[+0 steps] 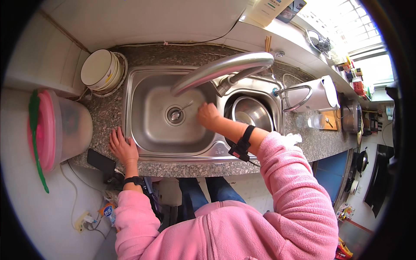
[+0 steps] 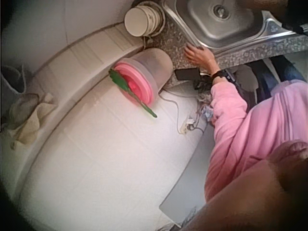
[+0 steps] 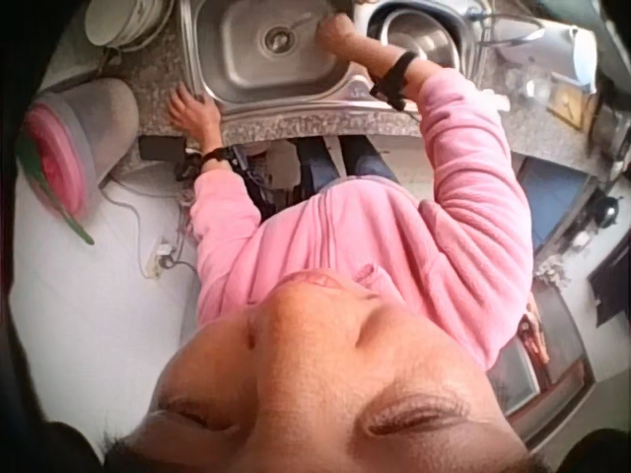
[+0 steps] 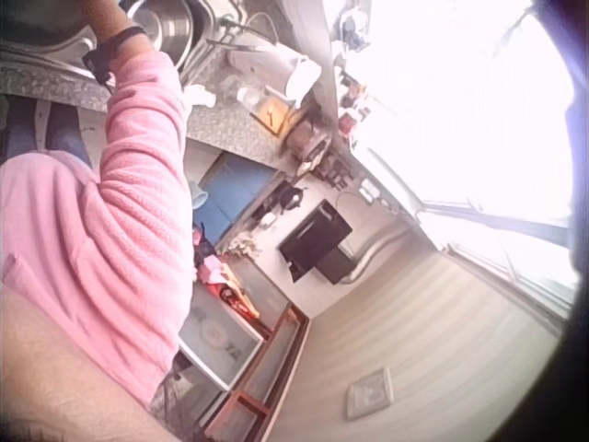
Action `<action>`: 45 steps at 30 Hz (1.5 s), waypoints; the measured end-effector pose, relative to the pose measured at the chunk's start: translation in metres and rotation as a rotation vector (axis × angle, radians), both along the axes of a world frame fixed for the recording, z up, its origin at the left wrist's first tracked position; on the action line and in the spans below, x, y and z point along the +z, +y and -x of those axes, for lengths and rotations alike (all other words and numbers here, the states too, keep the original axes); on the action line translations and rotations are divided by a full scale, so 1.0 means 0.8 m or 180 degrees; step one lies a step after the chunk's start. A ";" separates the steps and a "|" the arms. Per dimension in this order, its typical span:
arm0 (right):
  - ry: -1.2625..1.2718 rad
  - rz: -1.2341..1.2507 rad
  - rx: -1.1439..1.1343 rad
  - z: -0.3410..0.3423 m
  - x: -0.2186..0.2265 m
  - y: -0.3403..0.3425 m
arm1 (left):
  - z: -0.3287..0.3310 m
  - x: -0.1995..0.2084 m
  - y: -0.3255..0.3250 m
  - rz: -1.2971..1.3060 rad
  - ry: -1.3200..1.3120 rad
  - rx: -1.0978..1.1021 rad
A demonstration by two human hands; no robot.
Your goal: The person wipes a polka-dotted mug with a cloth, then wipes the countertop near the window. They proceed to clean the sink basin and faucet with the same cloth, rinsing and wringing it repeatedly under running water, and finish by wiping the sink edges and countertop.
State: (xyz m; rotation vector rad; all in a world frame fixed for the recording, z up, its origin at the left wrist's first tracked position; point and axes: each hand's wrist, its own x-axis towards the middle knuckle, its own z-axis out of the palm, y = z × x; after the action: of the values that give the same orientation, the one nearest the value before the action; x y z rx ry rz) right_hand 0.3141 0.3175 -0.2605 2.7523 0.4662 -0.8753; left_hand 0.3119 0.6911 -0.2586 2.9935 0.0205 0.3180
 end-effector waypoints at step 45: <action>-0.2067 0.0935 0.1544 -0.134 -0.202 -0.054 | -0.001 0.003 -0.002 0.0037 0.0078 0.0062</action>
State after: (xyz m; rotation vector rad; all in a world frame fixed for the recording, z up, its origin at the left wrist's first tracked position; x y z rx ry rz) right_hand 0.4210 0.2741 -0.4224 2.3064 0.7445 0.0698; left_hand 0.3126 0.6893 -0.2563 2.9874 0.0537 0.2826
